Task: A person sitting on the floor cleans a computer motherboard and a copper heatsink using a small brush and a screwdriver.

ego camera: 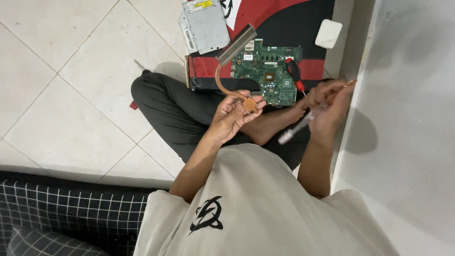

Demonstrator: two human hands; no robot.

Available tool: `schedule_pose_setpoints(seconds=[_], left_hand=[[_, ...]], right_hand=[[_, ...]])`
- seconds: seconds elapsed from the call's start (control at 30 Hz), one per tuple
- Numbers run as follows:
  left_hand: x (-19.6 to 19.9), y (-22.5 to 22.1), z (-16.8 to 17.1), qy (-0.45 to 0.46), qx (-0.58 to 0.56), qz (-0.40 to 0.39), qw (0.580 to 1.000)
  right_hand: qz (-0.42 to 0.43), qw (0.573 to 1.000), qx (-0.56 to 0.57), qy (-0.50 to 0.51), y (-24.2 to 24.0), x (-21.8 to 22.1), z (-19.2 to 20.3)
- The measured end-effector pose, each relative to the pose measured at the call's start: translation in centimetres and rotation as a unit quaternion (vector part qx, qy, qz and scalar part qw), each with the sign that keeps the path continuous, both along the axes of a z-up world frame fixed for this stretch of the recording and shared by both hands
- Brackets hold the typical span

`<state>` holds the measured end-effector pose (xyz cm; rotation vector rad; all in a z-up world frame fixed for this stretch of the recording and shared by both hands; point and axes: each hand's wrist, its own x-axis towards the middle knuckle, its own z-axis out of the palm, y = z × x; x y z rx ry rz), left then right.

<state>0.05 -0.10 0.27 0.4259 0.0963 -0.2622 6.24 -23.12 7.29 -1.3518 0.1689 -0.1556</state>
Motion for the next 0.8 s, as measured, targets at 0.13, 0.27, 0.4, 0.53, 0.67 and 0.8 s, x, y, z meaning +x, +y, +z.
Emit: schedule_pose_setpoints(seconds=[0.13, 0.27, 0.4, 0.53, 0.67, 0.8], left_hand=[[-0.1, 0.0, -0.6, -0.004, -0.014, 0.008, 1.000], [-0.1, -0.4, -0.8, 0.003, -0.027, 0.028, 0.999], [-0.3, -0.8, -1.3, 0.002, -0.042, 0.047, 0.998], [0.4, -0.7, -0.9, -0.025, -0.012, 0.045, 0.999], [1.4, -0.1, -0.3, -0.028, -0.015, 0.022, 0.999], [1.9, 2.0, 3.5, -0.041, 0.013, -0.072, 0.996]], right_hand=[[-0.015, 0.999, 0.039, -0.026, -0.4, -0.1, -0.5], [-0.024, 0.998, 0.064, 0.001, -0.2, -0.8, -1.9], [-0.002, 1.000, -0.007, 0.001, 0.6, -2.0, -4.8], [-0.093, 0.988, 0.107, 0.057, 1.4, -1.5, -6.3], [-0.049, 0.996, 0.073, 0.034, 0.2, -0.7, -9.4], [-0.019, 0.999, 0.038, 0.004, 1.8, 1.1, -3.1]])
